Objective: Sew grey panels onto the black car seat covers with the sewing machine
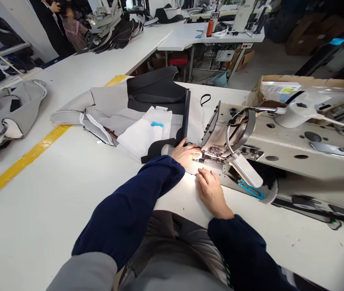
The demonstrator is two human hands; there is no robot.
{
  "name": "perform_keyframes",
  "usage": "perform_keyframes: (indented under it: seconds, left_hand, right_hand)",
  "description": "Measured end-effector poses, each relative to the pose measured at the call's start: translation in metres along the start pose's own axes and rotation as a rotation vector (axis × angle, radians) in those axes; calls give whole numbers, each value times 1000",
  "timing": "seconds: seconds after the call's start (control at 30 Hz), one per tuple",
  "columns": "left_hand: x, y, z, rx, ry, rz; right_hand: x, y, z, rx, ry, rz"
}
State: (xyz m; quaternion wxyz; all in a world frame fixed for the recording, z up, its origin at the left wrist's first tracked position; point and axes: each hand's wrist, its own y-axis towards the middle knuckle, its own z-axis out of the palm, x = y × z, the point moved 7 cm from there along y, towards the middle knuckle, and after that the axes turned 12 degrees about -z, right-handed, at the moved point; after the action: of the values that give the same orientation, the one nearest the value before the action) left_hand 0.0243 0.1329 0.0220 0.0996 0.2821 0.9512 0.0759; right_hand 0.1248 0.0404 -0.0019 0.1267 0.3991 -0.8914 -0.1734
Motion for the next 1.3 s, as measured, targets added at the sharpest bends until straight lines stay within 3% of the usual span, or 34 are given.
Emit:
perform_keyframes:
  seconds: [0.4, 0.5, 0.57, 0.67, 0.73, 0.8, 0.9, 0.97, 1.03, 1.17, 1.23, 1.3]
  left_hand:
    - [0, -2, 6, -22, -20, -33]
    - [5, 0, -10, -45, -65, -58]
    - [25, 2, -31, -96, -100, -137]
    - [94, -10, -63, -109, -54, -453]
    - [151, -36, -74, -75, 24, -721]
    - [195, -69, -73, -1, 58, -865]
    - [224, -117, -60, 73, 71, -956]
    - [219, -144, -52, 95, 94, -975]
    - [202, -170, -49, 108, 156, -990]
    - [161, -241, -60, 160, 310, -1044]
    - [147, -280, -72, 259, 343, -1071]
    - [137, -313, -85, 462, 348, -1096]
  right_hand:
    - [-2, -13, -9, -105, 117, -5]
    - [-4, -12, -9, -121, 113, -2]
    - [-5, -11, -9, -129, 111, -9]
    - [-6, -12, -9, -132, 104, -24]
    - [-6, -12, -9, -123, 98, -25]
    - [-3, -9, -11, -116, 91, -27]
    - [14, 4, -14, -152, 80, -78]
    - [34, 17, -13, -161, 77, -137]
    - [58, 27, -6, -120, 73, -201]
    - [107, 26, 4, -5, 106, -318]
    - [128, 17, -2, 30, 208, -394]
    - [143, 10, -10, 65, 341, -456]
